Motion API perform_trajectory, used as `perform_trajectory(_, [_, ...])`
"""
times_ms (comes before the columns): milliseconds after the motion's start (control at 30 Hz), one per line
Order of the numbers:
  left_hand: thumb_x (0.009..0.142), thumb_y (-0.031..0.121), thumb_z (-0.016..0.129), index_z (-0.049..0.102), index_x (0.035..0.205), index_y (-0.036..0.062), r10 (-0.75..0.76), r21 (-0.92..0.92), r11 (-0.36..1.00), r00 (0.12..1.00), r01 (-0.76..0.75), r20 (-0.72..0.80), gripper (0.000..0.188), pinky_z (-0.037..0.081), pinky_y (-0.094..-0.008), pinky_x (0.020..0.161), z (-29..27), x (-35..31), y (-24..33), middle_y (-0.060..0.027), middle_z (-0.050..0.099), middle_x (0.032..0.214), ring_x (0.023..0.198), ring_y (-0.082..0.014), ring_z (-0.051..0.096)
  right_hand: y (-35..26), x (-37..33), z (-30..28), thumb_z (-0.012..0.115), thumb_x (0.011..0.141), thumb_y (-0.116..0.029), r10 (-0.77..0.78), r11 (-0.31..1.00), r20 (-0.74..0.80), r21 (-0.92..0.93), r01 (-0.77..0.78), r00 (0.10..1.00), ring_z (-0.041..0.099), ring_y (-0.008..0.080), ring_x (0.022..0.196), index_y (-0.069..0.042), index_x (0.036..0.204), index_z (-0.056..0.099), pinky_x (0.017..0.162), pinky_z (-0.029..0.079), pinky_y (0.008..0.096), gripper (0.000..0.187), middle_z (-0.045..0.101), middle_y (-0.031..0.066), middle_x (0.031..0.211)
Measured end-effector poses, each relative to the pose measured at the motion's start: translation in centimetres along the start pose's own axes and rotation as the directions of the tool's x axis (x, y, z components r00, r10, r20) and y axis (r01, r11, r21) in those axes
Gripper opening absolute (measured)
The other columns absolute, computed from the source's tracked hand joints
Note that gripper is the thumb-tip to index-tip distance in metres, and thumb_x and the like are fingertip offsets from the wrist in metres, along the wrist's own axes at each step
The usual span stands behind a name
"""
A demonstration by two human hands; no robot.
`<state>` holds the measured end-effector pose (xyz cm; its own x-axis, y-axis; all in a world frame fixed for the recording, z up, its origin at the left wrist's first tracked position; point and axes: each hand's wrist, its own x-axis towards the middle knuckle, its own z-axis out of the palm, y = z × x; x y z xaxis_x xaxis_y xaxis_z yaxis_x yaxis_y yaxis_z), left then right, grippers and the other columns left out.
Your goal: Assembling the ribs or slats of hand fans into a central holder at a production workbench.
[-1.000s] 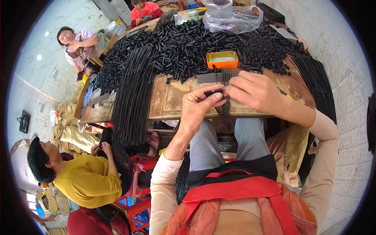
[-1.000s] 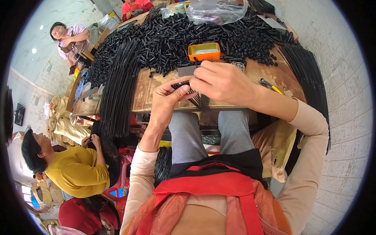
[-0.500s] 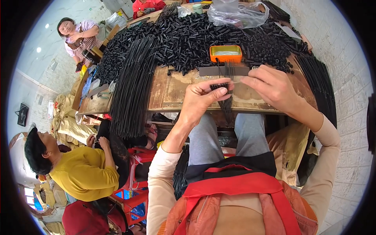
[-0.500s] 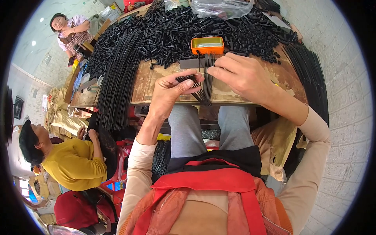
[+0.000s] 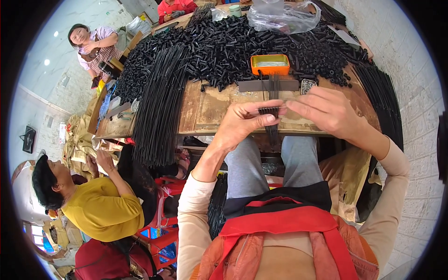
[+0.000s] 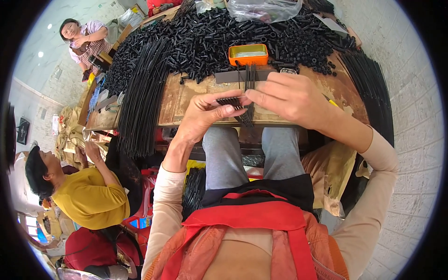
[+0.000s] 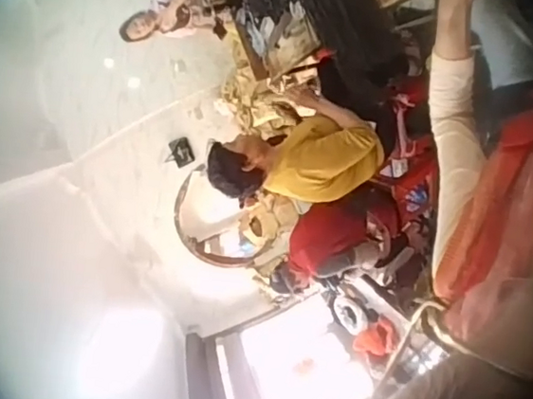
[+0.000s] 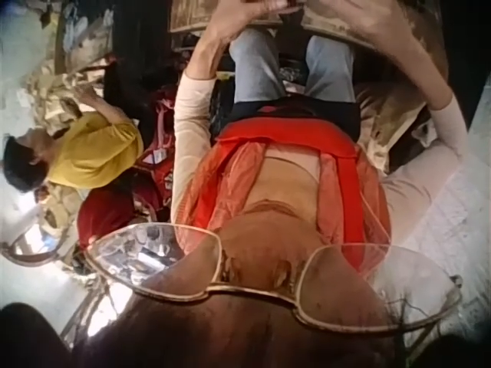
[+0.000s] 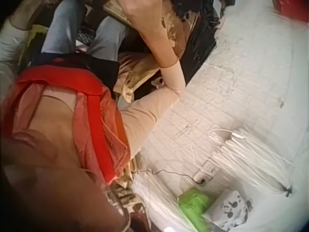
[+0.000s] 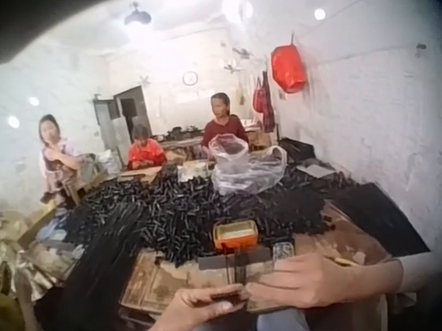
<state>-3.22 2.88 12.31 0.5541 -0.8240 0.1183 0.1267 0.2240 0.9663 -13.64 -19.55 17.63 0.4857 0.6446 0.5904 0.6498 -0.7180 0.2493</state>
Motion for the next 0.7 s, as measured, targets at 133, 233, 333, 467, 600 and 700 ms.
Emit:
perform_trajectory(133, [0.087,-0.002,0.064,0.059,0.125,-0.0018,-0.082,0.022,0.996,0.997,0.082,-0.008,0.038,0.052,-0.0369,0.096,-0.1,0.2,0.0,-0.0168,0.066,0.113,0.107,-0.0247,0.064,-0.1,0.8,0.6,0.069,0.065,-0.006,-0.026,1.000,-0.035,-0.001,0.026,0.999,0.059,0.0209,0.073,0.000,0.109,0.065,0.059,0.049,0.0300,0.044,0.063,0.0088,0.090])
perform_trajectory(233, [0.087,-0.002,0.066,0.060,0.125,0.0006,-0.078,0.042,0.996,0.997,0.079,-0.014,0.039,0.051,-0.0303,0.093,-0.5,0.0,-0.5,-0.0095,0.067,0.113,0.106,-0.0172,0.063,0.4,1.6,1.0,0.071,0.069,-0.006,-0.009,0.999,-0.106,0.040,0.013,0.994,0.060,0.0232,0.075,-0.002,0.110,0.065,0.062,0.050,0.0319,0.042,0.063,0.0100,0.091])
perform_trajectory(333, [0.081,0.005,0.073,0.057,0.130,0.0026,-0.046,0.197,0.980,0.999,0.040,0.029,0.051,0.049,-0.0299,0.094,-2.2,-0.3,-4.8,-0.0070,0.064,0.123,0.113,-0.0159,0.060,2.3,0.5,1.2,0.071,0.074,-0.005,0.146,0.984,-0.154,0.125,-0.127,0.977,0.062,0.0264,0.078,-0.005,0.112,0.064,0.065,0.051,0.0348,0.038,0.064,0.0118,0.094])
perform_trajectory(467, [0.063,0.024,0.082,0.045,0.139,0.0098,0.177,0.980,-0.014,0.964,-0.197,0.197,0.085,0.033,-0.0457,0.111,-2.8,-0.1,-10.4,-0.0184,0.035,0.149,0.138,-0.0336,0.033,5.8,-5.3,5.7,0.062,0.086,-0.011,0.532,0.803,0.278,0.132,-0.581,0.800,0.064,0.0291,0.083,-0.003,0.102,0.066,0.071,0.051,0.0366,0.018,0.066,0.0110,0.095])
perform_trajectory(600, [0.068,0.030,0.079,0.045,0.142,0.0218,0.238,0.956,0.116,0.942,-0.271,0.238,0.082,0.031,-0.0452,0.112,-2.6,1.6,-12.2,-0.0154,0.034,0.151,0.138,-0.0351,0.034,9.2,-6.1,9.5,0.059,0.089,-0.015,0.502,0.803,0.362,0.140,-0.579,0.785,0.063,0.0313,0.083,-0.004,0.095,0.067,0.072,0.051,0.0379,0.015,0.064,0.0118,0.088])
perform_trajectory(700, [0.065,0.034,0.081,0.050,0.137,0.0208,0.228,0.950,0.106,0.937,-0.295,0.266,0.079,0.029,-0.0480,0.113,-3.9,1.9,-13.5,-0.0157,0.032,0.152,0.141,-0.0345,0.030,12.6,-4.0,13.1,0.058,0.089,-0.019,0.460,0.850,0.267,0.140,-0.507,0.847,0.064,0.0327,0.084,-0.005,0.092,0.067,0.073,0.051,0.0398,0.017,0.066,0.0118,0.089])
